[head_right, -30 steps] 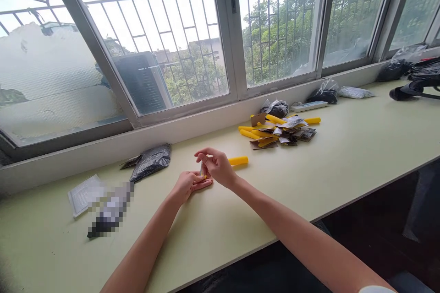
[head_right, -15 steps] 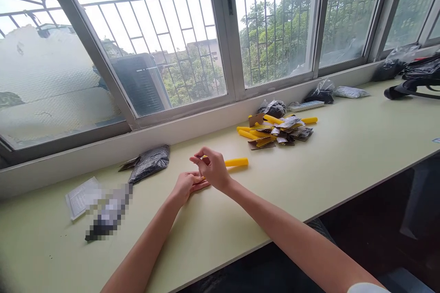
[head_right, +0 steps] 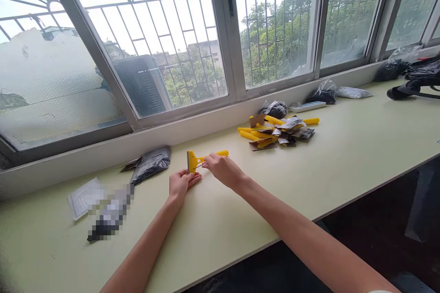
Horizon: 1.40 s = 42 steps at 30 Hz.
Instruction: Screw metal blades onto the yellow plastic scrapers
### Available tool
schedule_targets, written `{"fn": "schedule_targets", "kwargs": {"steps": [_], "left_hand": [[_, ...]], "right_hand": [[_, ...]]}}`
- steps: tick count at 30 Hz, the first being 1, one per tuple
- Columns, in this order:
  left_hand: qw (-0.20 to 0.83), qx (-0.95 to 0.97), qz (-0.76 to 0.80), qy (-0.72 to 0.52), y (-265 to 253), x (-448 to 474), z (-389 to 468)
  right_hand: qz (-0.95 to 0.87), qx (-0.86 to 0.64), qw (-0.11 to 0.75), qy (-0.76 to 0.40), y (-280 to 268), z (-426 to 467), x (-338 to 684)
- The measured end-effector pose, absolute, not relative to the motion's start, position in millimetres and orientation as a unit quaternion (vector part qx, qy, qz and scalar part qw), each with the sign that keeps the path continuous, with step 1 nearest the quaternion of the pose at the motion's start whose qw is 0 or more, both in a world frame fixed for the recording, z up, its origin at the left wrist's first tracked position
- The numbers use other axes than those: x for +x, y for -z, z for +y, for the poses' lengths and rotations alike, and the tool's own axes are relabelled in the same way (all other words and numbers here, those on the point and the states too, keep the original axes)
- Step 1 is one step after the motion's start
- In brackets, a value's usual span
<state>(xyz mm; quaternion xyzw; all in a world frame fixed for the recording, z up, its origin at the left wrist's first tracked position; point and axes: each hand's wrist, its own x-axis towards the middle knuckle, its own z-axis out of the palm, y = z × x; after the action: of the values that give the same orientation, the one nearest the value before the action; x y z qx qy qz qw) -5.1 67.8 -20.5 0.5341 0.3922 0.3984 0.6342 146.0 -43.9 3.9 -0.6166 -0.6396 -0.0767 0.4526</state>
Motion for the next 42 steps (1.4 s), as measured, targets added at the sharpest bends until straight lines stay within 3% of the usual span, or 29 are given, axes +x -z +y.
{"fn": "schedule_targets", "kwargs": {"steps": [4,10,12,15,18,22,26,30,42], "left_hand": [[0.583,0.567,0.364,-0.455,29,-8,77],[0.540,0.607,0.357,-0.461,32,-11,81],[0.535,0.616,0.350,-0.460,33,-11,82],[0.525,0.632,0.331,-0.464,36,-9,84],[0.516,0.642,0.315,-0.473,39,-8,86],[0.503,0.643,0.303,-0.491,38,-7,85],[0.468,0.661,0.284,-0.514,37,-8,82],[0.442,0.672,0.256,-0.536,36,-7,82],[0.406,0.690,0.226,-0.554,33,-8,79]], "right_hand": [[-0.681,-0.648,0.312,0.137,6,-40,138],[-0.677,-0.670,0.281,0.120,18,-38,128],[-0.659,-0.682,0.302,0.096,22,-37,131],[-0.629,-0.665,0.402,0.024,27,-36,135],[-0.586,-0.626,0.507,-0.086,29,-34,136],[-0.500,-0.597,0.581,-0.237,26,-34,131],[-0.369,-0.547,0.608,-0.441,20,-38,129],[-0.284,-0.474,0.611,-0.567,14,-40,132],[-0.173,-0.339,0.591,-0.712,6,-43,137]]}}
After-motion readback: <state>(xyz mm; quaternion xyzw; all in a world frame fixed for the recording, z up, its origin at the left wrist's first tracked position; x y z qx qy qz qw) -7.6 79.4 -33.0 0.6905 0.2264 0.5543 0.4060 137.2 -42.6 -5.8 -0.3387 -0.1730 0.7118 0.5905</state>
